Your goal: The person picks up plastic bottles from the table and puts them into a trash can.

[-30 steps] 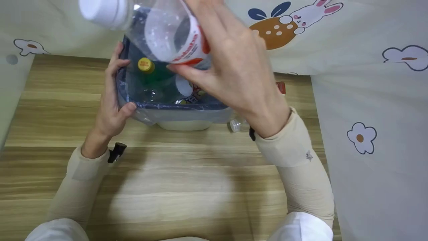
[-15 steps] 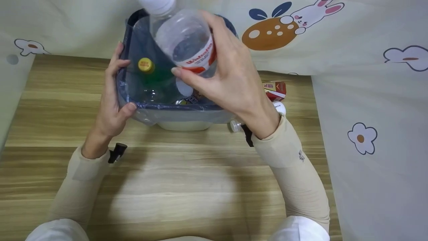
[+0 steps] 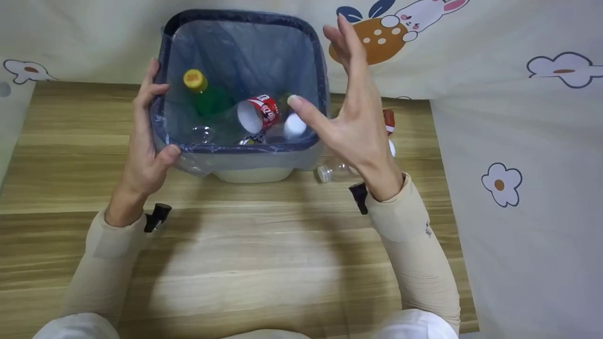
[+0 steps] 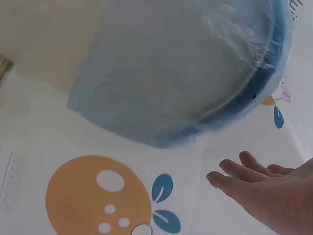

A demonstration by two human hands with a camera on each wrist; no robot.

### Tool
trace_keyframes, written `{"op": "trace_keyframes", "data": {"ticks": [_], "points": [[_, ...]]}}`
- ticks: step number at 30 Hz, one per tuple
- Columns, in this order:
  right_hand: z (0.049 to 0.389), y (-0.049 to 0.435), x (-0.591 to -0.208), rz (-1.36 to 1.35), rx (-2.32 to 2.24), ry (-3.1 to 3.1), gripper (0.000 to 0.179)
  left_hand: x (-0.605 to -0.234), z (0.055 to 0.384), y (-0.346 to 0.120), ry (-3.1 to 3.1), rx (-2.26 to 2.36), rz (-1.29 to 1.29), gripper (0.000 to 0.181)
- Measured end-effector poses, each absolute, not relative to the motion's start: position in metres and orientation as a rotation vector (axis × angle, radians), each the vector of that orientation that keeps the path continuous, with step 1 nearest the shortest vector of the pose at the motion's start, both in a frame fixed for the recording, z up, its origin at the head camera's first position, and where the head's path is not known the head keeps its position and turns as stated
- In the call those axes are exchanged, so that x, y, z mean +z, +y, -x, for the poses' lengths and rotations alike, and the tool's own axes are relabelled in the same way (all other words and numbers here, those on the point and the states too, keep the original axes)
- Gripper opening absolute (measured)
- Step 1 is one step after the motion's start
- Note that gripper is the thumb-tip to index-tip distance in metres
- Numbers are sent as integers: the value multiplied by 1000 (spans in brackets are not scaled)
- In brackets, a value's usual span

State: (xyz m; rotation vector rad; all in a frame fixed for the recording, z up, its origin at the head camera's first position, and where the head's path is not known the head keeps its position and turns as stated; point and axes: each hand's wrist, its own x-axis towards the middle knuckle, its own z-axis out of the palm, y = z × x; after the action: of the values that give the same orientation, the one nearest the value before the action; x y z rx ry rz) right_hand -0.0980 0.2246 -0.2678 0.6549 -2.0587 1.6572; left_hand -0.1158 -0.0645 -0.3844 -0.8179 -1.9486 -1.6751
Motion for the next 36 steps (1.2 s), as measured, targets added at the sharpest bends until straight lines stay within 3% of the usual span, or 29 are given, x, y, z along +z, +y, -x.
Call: {"op": "trace_keyframes", "data": {"ticks": [14,27,36], "points": [[96,247,-280,-593,1479,-2208,84,-385,116,-72,-1948,-1654,809,86],[76,291,-311,-264,1329,-2456,70,-383,113,-73,-1930,-1669,817,87],[78,315,-339,-166,1244,-2553,71,-383,111,-75,-1935,-1687,799,88]]}}
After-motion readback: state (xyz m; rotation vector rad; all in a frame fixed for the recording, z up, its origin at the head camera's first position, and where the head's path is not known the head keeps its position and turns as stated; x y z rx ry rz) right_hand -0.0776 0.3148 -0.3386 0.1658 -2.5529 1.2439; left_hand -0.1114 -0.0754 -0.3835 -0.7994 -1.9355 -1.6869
